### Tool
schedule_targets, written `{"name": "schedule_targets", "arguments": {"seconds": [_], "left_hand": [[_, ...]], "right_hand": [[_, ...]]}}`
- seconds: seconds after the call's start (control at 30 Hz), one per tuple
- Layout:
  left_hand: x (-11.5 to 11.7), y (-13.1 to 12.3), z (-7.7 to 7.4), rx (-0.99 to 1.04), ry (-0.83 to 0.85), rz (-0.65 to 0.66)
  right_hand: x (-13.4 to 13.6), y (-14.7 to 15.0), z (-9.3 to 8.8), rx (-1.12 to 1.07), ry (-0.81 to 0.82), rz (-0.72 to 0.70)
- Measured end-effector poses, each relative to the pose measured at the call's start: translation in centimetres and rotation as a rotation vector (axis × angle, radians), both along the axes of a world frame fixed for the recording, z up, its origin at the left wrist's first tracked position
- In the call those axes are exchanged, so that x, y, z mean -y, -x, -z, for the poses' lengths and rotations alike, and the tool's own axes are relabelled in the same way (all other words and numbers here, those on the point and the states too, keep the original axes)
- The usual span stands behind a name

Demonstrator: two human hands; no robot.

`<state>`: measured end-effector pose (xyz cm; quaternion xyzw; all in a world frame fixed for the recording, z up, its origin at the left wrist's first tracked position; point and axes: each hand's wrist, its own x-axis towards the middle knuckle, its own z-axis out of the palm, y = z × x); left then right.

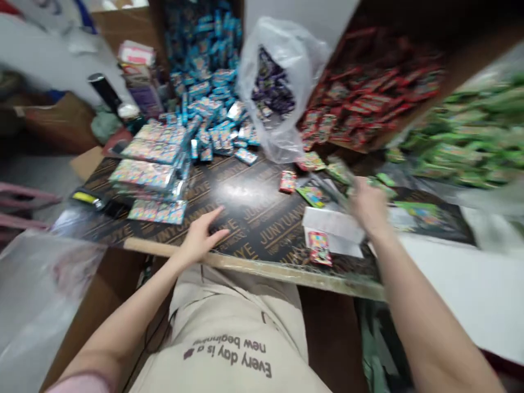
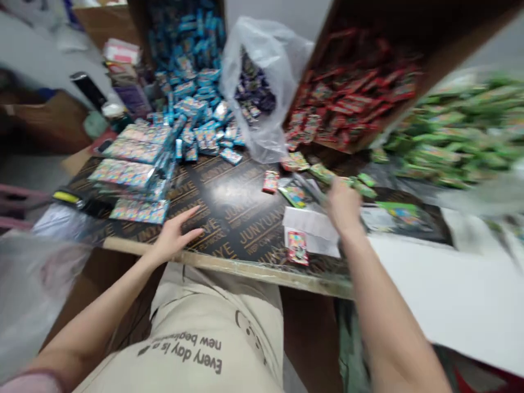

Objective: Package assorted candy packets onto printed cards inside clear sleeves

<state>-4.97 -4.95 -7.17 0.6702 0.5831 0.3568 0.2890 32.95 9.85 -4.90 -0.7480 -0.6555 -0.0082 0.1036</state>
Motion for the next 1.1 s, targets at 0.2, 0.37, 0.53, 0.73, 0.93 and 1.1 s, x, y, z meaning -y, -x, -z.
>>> {"name": "schedule_targets", "arguments": {"seconds": [0.2,0.37,0.53,0.73,0.93,1.1], "left_hand": [[-2.5,-7.4,-2.6,0.509,-0.061,0.155],[-2.8,-8.6,-3.3,0.739,-0.143,0.139],[-1.3,-6.0,-2.4,0.695,0.288,0.440],[0.1,-5.6,-1.9,0.716,0.457,0.461],[0.2,-4.7,-2.1,0.786,0.475,0.510],[0.7,-4.6,-2.2,0.789,0.518,0.391]], "right_hand": [[6.8,8.9,0.3,-0.449,-0.811,-0.315],[13.6,17.4,0.5,-0.872,-0.405,-0.996],[11.9,15.8,-1.2,-0.902,-0.535,-0.767],[11.0,14.7,-1.9,-0.829,-0.412,-0.822],[10.6,13.7,-3.5,-0.738,-0.140,-1.089],[10.7,13.1,-3.8,-0.675,0.158,-1.092]]}}
